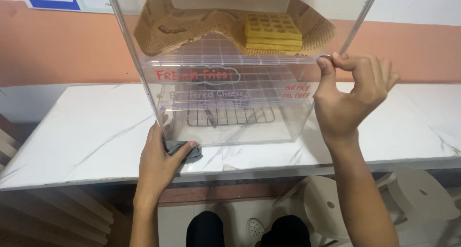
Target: Cleaning the surfaces of a food display case and adjusting its components.
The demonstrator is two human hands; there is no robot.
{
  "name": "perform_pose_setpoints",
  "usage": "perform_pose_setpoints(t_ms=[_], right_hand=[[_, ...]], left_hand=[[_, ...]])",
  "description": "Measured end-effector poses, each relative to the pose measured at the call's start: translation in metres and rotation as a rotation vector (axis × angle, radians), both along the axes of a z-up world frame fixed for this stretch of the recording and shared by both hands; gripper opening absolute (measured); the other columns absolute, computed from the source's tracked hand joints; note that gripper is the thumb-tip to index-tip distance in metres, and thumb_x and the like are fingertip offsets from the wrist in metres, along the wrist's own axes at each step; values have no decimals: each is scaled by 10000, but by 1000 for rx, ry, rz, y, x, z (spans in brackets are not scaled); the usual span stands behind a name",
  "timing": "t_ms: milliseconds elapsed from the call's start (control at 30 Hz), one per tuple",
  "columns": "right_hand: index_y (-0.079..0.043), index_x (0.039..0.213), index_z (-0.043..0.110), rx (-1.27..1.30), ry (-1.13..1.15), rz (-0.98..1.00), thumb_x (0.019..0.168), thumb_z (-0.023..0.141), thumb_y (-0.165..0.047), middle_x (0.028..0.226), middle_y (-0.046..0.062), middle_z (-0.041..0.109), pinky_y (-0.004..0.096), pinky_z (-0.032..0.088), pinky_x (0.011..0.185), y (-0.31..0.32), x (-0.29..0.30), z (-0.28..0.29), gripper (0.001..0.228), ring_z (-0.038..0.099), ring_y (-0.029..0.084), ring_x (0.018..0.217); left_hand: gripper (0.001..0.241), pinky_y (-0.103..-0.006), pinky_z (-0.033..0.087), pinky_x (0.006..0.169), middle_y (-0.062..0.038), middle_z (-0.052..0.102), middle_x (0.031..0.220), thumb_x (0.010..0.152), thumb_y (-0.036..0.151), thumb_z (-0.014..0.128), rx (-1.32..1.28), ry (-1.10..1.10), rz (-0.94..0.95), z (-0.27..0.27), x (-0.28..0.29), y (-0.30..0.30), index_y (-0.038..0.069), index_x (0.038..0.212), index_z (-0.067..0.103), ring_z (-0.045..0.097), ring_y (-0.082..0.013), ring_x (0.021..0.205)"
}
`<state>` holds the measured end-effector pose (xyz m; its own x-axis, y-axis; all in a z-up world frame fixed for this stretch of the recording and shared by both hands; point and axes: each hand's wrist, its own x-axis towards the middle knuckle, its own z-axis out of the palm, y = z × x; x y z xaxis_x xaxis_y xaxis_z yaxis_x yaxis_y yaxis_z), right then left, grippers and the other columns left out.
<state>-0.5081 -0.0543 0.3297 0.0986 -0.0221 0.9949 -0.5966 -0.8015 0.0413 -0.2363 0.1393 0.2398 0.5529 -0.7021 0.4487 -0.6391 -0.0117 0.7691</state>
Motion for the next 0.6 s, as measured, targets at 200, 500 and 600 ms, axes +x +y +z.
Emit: perform_pose_setpoints(t_ms=[200,500,600], right_hand=[[-131,987,694,10,40,31,1058,876,-156,1006,-17,715,330,307,908,-14,-4,-7,197,556,143,919],[-139,986,735,-47,61,-57,1028,851,-168,979,-24,739,331,297,946,-4,-7,1,127,540,149,921],[-144,981,727,-13,52,-28,1049,848,-156,980,-26,747,315,294,955,-12,-7,-9,140,554,129,930]], left_hand=[[938,-449,488,989,-222,610,1310,746,357,848,-10,-21,2,1,0,-1,-12,1495,421,618,-352,1201],[898,-454,490,1009,-235,608,1319,747,370,851,4,-22,18,0,1,-2,-27,1450,460,620,-361,1219],[895,-453,488,1010,-225,611,1335,747,376,841,0,-10,9,0,0,0,-14,1461,468,618,-356,1227]])
